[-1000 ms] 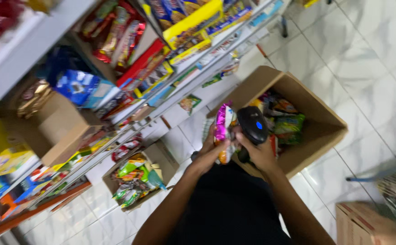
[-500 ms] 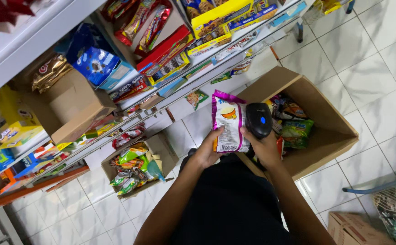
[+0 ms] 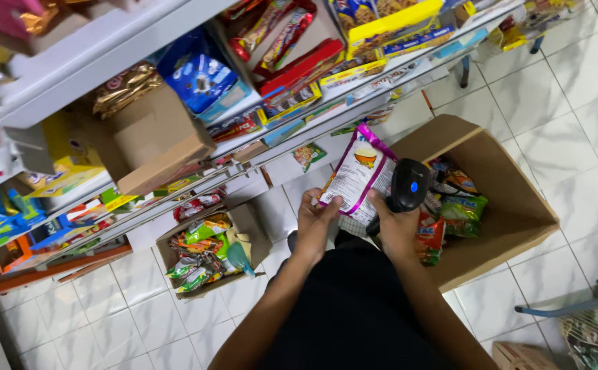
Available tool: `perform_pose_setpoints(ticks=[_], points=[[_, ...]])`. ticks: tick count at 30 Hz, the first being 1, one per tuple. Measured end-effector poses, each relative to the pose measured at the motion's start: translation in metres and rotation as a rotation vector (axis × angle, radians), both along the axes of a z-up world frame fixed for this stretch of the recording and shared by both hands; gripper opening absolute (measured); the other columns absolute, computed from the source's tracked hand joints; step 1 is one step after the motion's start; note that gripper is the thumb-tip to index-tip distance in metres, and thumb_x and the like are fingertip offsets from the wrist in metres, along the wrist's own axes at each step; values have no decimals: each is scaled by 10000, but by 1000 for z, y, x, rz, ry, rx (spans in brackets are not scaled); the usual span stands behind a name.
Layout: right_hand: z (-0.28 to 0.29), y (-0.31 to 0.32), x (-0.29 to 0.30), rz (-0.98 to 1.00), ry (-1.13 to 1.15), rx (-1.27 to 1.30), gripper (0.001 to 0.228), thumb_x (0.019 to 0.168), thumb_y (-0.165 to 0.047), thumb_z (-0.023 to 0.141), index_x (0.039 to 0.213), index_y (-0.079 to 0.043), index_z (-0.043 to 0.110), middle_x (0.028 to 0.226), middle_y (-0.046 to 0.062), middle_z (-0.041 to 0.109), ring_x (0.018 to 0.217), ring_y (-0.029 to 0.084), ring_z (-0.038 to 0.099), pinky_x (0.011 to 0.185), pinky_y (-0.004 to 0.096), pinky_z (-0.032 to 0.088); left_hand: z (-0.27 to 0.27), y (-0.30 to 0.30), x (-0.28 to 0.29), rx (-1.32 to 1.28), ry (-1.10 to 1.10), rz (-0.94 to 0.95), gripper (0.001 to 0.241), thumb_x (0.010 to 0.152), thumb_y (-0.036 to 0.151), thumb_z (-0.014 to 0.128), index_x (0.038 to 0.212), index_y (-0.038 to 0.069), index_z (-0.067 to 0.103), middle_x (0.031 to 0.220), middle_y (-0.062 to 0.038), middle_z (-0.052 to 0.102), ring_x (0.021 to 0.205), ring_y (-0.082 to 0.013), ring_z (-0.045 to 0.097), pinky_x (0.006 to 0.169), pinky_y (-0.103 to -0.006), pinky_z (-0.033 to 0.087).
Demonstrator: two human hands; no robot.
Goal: The person uses a handheld scanner to read barcodes on various snack bags before placing the bags into a cardboard box or back onto a shelf.
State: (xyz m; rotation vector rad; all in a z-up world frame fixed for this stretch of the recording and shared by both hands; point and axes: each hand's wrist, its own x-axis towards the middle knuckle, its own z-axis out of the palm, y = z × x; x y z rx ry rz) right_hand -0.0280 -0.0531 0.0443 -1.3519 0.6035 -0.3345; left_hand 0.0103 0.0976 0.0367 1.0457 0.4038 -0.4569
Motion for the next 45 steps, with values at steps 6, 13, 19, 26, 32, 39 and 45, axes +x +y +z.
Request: perform_pose_setpoints(ticks=[6,13,19,26,32,39,45], points=[[-33,44,-2,5,12,59,206,961,-53,794,1102,30,669,995,46,674,873,123,625,781,282,517,2,33,3,199,-270,140,66,961,105,684,991,47,693,885,30,709,807,-25,602,757,-210,483],[15,40,-6,611,73,-493,297,887,-248,780,1063,-18,712,892,86,763,803,162,720,766,323,567,6,93,20,424,-392,169,330,1024,187,702,731,44,643,628,96,486,586,-5,365,518,-239,274],[72,45,2,1057,44,-516,356,772,-235,814,1033,-25,693,904,120,753,811,246,740,743,371,574,23,133,26,511,-436,-53,339,1040,225,637,794,-2,689,622,104,461,586,-3,331,499,-258,257],[86,62,3,1231,33,-741,280,698,-131,759,940,-18,676,880,189,732,839,385,709,733,450,558,27,142,11,516,-429,-152,326,1044,227,607,834,-3,701,599,100,438,569,-11,322,490,-266,260],[98,62,-6,1236,177,-721,298,692,-151,766,941,-14,675,887,168,730,839,364,715,750,442,560,27,137,3,540,-478,-184,344,1064,234,604,861,-23,707,606,73,483,591,-16,364,503,-270,314],[109,54,-16,1194,134,-733,390,718,-188,765,1048,-12,656,1010,157,662,961,359,666,857,442,522,32,123,-1,631,-465,-201,286,1034,215,596,906,-4,728,587,31,585,547,-20,442,492,-257,378],[106,41,-31,1139,210,-758,435,727,-259,778,1065,-14,653,1035,156,662,1002,366,653,864,450,511,21,108,-7,524,-413,-164,175,1015,169,615,933,19,652,583,50,587,527,-18,439,478,-257,343]])
